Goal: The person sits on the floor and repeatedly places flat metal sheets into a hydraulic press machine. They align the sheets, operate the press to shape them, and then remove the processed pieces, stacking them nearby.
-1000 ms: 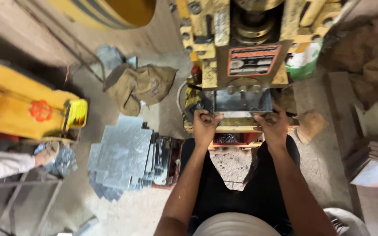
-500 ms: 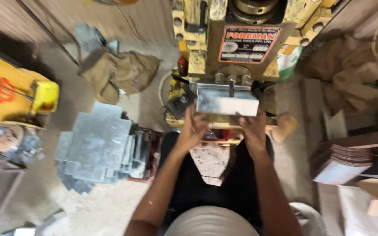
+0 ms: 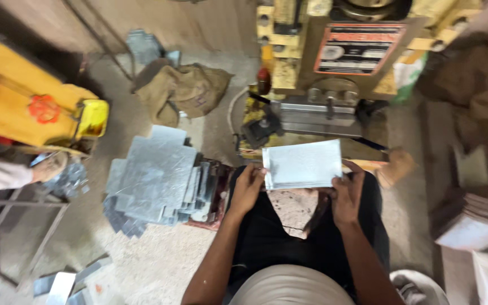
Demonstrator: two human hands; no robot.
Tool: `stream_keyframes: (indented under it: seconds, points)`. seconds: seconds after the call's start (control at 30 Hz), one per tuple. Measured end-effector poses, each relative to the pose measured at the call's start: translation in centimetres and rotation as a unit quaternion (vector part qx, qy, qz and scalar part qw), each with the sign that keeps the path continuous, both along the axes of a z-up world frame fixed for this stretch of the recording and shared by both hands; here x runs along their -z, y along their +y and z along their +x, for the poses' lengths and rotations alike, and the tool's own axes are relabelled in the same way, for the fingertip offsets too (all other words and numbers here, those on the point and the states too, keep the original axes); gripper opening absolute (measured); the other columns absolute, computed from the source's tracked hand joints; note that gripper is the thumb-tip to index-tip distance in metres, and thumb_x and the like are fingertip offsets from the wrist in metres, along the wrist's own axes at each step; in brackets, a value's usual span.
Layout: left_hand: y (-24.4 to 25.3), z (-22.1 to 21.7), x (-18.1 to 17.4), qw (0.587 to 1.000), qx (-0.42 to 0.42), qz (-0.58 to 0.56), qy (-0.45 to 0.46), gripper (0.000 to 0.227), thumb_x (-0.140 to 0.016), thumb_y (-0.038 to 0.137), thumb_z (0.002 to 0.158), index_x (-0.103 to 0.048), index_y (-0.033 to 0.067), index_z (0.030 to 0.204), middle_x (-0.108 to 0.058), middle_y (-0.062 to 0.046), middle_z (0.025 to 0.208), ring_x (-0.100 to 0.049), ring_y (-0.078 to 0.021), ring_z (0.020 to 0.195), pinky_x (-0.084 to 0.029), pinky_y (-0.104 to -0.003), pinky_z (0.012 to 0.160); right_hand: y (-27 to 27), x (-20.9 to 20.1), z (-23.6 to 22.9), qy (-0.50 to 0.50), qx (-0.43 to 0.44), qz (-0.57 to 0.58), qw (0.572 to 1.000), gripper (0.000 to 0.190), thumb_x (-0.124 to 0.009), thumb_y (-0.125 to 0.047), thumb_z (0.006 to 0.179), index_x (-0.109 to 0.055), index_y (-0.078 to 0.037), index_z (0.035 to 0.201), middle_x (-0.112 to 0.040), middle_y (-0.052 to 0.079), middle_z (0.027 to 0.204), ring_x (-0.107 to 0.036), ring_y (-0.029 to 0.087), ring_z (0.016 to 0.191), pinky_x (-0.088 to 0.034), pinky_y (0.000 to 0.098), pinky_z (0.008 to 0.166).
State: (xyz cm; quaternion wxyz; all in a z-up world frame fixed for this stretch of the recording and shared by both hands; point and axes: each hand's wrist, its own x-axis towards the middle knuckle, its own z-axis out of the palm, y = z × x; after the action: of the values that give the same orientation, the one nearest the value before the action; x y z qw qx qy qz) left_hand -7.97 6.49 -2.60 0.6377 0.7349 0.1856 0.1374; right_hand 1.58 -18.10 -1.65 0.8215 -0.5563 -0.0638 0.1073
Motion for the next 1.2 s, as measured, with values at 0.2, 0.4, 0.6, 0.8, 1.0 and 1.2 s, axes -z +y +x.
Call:
stream_keyframes:
  seconds: [0.2,0.4,0.6,0.8,1.0,1.2]
  points:
    - [1.0,-2.4,-7.8,0.980,-0.048,0.161,0.109,0.034,-0.073,0.030,0.094,-0.070,-0.0036,0.097,-0.061,-0.014,0.062,-0.055,-0.0217,0.053,-0.044,-0.039,0.054,1.4,-2.2,-1.8,-0.125,-0.051,-0.047,0.990,0.059,-0.060,-0.007,0.100,-0.035,-0.007,0.154,-0.054,0.015,0.127,-0.054,0.016,0.103,-0.050,0.0268,0.084]
    - [5.0,-6.2,-4.7,0.979,-0.134,0.114,0.102,0.038,-0.064,0.028,0.103,-0.071,-0.0051,0.087,-0.061,-0.011,0.060,-0.056,-0.0192,0.055,-0.042,-0.038,0.053,5.5,-5.1,-2.9,-0.182,-0.268,0.019,0.946,0.066,-0.063,-0.027,0.101,-0.029,-0.001,0.150,-0.041,0.020,0.153,-0.054,0.027,0.134,-0.057,0.0444,0.101]
    - [10.1,-15.9,-1.5,0.918,-0.209,-0.338,-0.003,0.035,-0.062,0.035,0.097,-0.067,-0.0002,0.101,-0.065,-0.011,0.072,-0.056,-0.0220,0.055,-0.040,-0.039,0.051,8.1,-4.4,-3.4,-0.145,-0.336,-0.017,0.931,0.040,-0.049,-0.023,0.109,-0.052,0.006,0.136,-0.071,0.022,0.121,-0.073,0.028,0.107,-0.060,0.0414,0.094]
    - [11.2,-21.2,-4.0,0.922,-0.254,-0.292,0.010,0.039,-0.071,0.033,0.083,-0.068,0.0052,0.110,-0.070,-0.012,0.090,-0.063,-0.0295,0.077,-0.048,-0.044,0.067,9.0,-2.6,-4.8,-0.102,-0.386,-0.078,0.914,0.038,-0.046,-0.022,0.109,-0.059,0.005,0.133,-0.074,0.019,0.113,-0.073,0.023,0.099,-0.060,0.0349,0.089]
    - [11.3,-13.5,-7.3,0.912,-0.232,0.319,0.111,0.056,-0.081,0.031,0.069,-0.070,0.0107,0.120,-0.075,-0.014,0.109,-0.071,-0.0370,0.098,-0.055,-0.049,0.082,8.8,-2.3,-4.7,-0.103,-0.366,-0.123,0.917,0.032,-0.054,-0.017,0.104,-0.065,0.005,0.124,-0.076,0.016,0.109,-0.074,0.020,0.095,-0.060,0.0338,0.086]
    - [10.7,-12.0,-6.6,0.751,-0.239,0.573,0.226,0.046,-0.081,0.024,0.061,-0.071,0.0090,0.103,-0.071,-0.014,0.117,-0.070,-0.0403,0.099,-0.057,-0.051,0.079,5.7,-0.9,-3.1,-0.068,-0.302,-0.137,0.941,0.026,-0.058,-0.014,0.103,-0.067,0.003,0.120,-0.075,0.014,0.110,-0.073,0.020,0.096,-0.060,0.0353,0.087]
